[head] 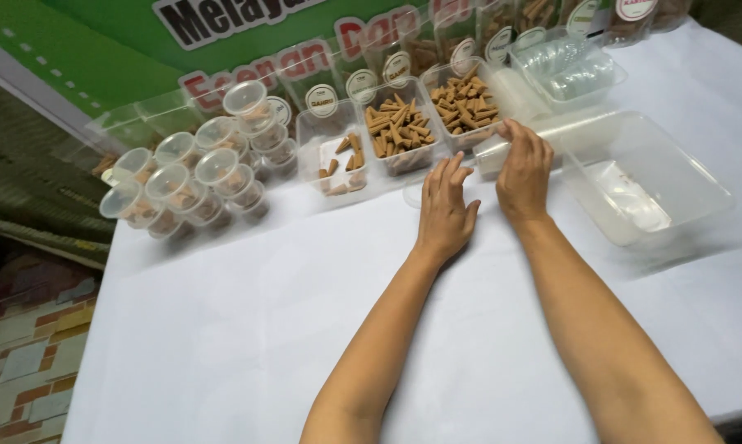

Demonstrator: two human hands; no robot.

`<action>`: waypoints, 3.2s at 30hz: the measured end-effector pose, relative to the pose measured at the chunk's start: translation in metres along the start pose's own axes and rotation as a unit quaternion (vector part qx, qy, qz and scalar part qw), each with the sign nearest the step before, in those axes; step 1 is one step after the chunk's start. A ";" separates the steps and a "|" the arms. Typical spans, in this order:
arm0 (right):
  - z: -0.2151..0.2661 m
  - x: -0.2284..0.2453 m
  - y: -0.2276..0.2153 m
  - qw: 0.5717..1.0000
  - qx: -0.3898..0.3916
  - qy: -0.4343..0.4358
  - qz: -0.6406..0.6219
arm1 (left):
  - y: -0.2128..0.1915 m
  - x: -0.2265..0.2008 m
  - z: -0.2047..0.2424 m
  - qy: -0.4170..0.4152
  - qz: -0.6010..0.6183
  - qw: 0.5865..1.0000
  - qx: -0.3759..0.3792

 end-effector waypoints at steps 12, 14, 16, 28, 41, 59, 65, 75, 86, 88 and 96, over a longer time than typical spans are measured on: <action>0.001 -0.009 -0.001 0.997 -0.035 0.049 -0.057 | 0.061 0.017 -0.059 -0.008 -0.089 0.995 0.052; 0.001 -0.012 -0.001 0.996 -0.032 0.052 -0.061 | 0.056 0.012 -0.057 -0.020 -0.095 0.993 0.073; 0.001 -0.012 0.002 0.996 -0.024 0.052 -0.069 | 0.042 0.007 -0.054 -0.037 -0.102 0.990 0.092; 0.003 -0.014 0.012 0.999 -0.004 0.010 -0.045 | -0.103 0.058 0.027 -0.147 0.039 0.988 0.019; -0.046 0.139 0.038 0.974 0.036 -0.209 -0.085 | -0.149 0.157 0.078 -0.335 0.131 0.927 -0.106; -0.087 0.204 0.298 0.862 0.320 -0.300 0.254 | -0.154 0.148 0.070 -0.364 0.201 0.908 -0.047; -0.105 0.232 0.214 0.899 0.333 -0.269 0.090 | -0.157 0.151 0.073 -0.375 0.242 0.890 -0.091; -0.037 0.276 0.101 0.818 0.530 -0.220 -0.022 | -0.155 0.144 0.072 -0.375 0.279 0.882 -0.067; -0.099 0.229 0.141 0.892 0.418 -0.165 -0.047 | -0.148 0.151 0.072 -0.375 0.248 0.891 -0.065; -0.101 0.208 0.191 0.915 0.355 -0.189 0.009 | -0.145 0.154 0.074 -0.368 0.243 0.895 -0.068; -0.081 0.177 0.319 0.869 0.320 -0.289 0.243 | -0.153 0.147 0.071 -0.348 0.228 0.905 -0.083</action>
Point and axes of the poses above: each hand's wrist, its own z-axis away from the middle knuckle, its own y-axis out of the palm, x = y × z, the point moved 8 cm from there along -z, towards the middle knuckle, and after that the axes turned 5 degrees about z, right-handed, at the moved point
